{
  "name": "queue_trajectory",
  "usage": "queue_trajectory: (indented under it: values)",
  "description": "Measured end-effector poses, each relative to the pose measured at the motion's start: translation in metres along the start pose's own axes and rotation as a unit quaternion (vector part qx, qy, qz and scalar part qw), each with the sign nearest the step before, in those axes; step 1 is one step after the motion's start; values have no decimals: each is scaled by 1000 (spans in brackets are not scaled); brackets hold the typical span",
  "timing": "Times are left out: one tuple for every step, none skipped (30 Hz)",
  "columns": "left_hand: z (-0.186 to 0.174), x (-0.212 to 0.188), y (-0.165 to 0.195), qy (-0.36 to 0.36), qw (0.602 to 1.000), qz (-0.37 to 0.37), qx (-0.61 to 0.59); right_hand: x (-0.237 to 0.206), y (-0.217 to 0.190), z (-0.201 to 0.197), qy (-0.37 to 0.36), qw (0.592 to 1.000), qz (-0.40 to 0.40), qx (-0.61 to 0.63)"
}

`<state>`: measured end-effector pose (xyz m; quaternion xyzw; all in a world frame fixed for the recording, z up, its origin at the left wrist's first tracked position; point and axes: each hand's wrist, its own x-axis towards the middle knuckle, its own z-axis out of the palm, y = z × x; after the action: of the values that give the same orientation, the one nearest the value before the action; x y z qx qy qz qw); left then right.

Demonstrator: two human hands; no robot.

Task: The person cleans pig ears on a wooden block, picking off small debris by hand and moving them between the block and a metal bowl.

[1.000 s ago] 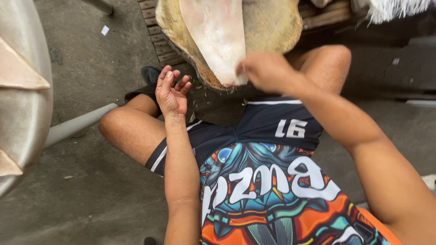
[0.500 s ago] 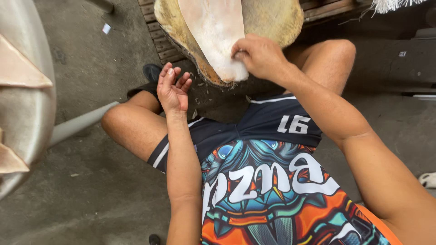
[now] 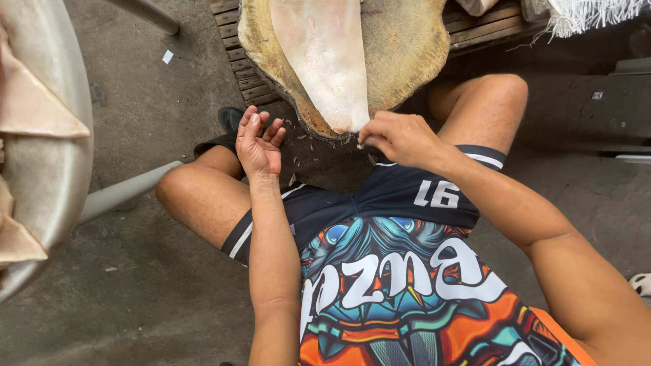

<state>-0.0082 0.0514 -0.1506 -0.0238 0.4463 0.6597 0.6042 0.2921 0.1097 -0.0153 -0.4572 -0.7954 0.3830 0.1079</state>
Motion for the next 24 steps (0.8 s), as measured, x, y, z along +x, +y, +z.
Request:
queue_trajectory:
  values:
    - [0, 1, 0, -3, 1000, 2, -8, -3, 0, 1, -32, 999, 21, 3]
    - [-1, 2, -1, -8, 1000, 0, -7, -2, 3, 1, -6, 1000, 10, 18]
    - [-1, 2, -3, -12, 1000, -6, -5, -4, 4, 0, 18, 999, 1, 34]
    - [-2, 3, -3, -15, 1000, -13, -1, -5, 5, 1, 44, 998, -5, 52]
    - [-2, 3, -4, -16, 1000, -20, 6, -4, 6, 0, 26, 998, 5, 60]
    - [-2, 4, -5, -22, 999, -22, 11, -4, 5, 0, 12, 998, 10, 64]
    - [-2, 4, -6, -30, 999, -21, 15, -1, 4, 0, -1, 998, 12, 67]
    - [-2, 5, -6, -29, 999, -15, 13, 1, 1, -1, -43, 998, 6, 37]
    - [-2, 5, -6, -21, 1000, -11, 9, 5, -2, -1, -92, 996, 2, 7]
    - [-2, 5, -6, -11, 1000, -9, 5, 10, -5, -1, -143, 990, -2, -22]
    - [-2, 6, -6, -13, 1000, -3, 0, 14, -10, -1, -121, 992, -19, -35]
    - [-2, 5, -6, -15, 1000, -1, -3, 22, -13, -1, -97, 994, -33, -45]
    - [-2, 5, -5, -16, 1000, -2, -3, 27, -16, -1, -75, 995, -44, -53]
    - [-2, 4, -5, -20, 1000, -11, 3, 34, -18, -1, -73, 996, -23, -55]
    - [-2, 3, -4, -30, 999, -15, 8, 40, -19, -1, -66, 996, -8, -59]
    - [-2, 3, -4, -42, 999, -12, 13, 44, -19, -2, -56, 996, 2, -65]
    - [-2, 3, -3, -31, 999, -10, 14, 49, -18, -2, -91, 992, -32, -77]
    - [-2, 2, -2, -18, 1000, -9, 14, 52, -16, -3, -129, 985, -65, -89]
    - [-2, 2, -1, -4, 1000, -6, 10, 55, -15, -3, -169, 975, -100, -104]
    - [-2, 2, 0, -10, 1000, 4, -3, 57, -14, -3, -181, 972, -108, -108]
    - [-3, 3, 1, -13, 1000, 11, -13, 59, -14, -2, -194, 969, -111, -109]
    - [-3, 2, 0, -18, 1000, 7, -18, 59, -15, -1, -204, 968, -105, -105]
    - [-3, 3, 1, -21, 1000, -2, -16, 59, -18, 0, -148, 982, -95, -72]
    - [-3, 3, 0, -26, 999, -11, -16, 58, -22, 2, -90, 992, -84, -41]
